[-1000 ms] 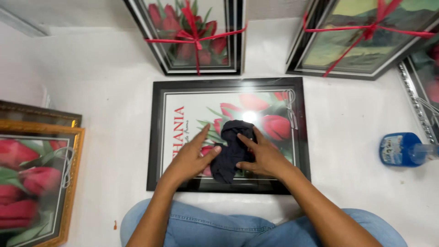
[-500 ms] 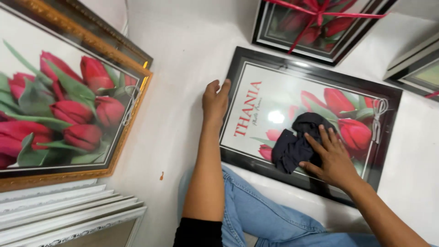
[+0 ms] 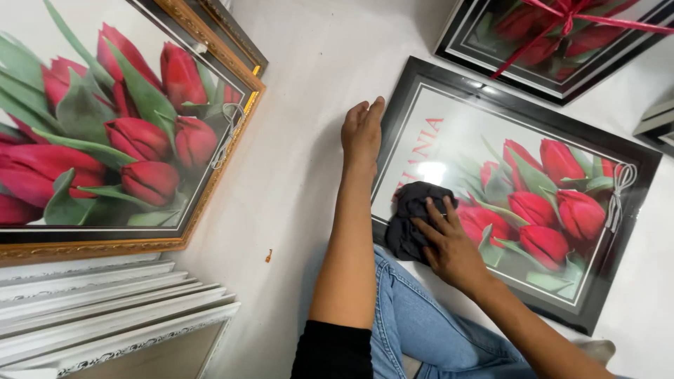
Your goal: Cleaning picture frames by wiping the glass and frame surfaces with a cloth
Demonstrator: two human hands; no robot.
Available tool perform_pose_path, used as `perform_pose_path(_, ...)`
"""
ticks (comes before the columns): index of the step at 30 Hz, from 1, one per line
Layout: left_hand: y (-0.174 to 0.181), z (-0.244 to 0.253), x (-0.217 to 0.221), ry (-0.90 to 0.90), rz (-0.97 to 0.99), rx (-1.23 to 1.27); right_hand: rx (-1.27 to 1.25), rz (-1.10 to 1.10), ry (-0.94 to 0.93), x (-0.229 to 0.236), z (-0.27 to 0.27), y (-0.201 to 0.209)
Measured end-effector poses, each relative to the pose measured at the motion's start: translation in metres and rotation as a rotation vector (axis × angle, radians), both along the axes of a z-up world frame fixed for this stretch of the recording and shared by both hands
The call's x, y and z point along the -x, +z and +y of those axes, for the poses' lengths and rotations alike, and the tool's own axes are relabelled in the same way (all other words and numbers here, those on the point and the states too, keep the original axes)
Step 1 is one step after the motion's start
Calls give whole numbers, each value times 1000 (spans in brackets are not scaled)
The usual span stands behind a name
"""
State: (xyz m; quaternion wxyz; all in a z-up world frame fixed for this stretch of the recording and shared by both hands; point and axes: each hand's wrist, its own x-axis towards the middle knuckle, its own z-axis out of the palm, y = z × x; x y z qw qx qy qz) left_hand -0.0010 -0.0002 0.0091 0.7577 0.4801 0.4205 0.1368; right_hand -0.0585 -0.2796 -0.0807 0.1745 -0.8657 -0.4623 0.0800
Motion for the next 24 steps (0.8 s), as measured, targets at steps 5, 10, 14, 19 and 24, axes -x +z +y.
perform_pose_path(5,-3,-5,-2,-9,-21,-25,126,11,126,-11,-71,15)
perform_pose_path(10,3,-5,2,-21,-32,-37,268,-9,74,-25,-169,26)
perform_pose_path(14,-4,-8,0,-24,-44,-31,276,207,-342,-3,-170,32)
perform_pose_path(19,-3,-10,-3,-6,-69,-20,150,261,-361,37,-68,35)
perform_pose_path(24,-3,-7,0,29,-25,-20,71,-41,-242,-8,6,-3)
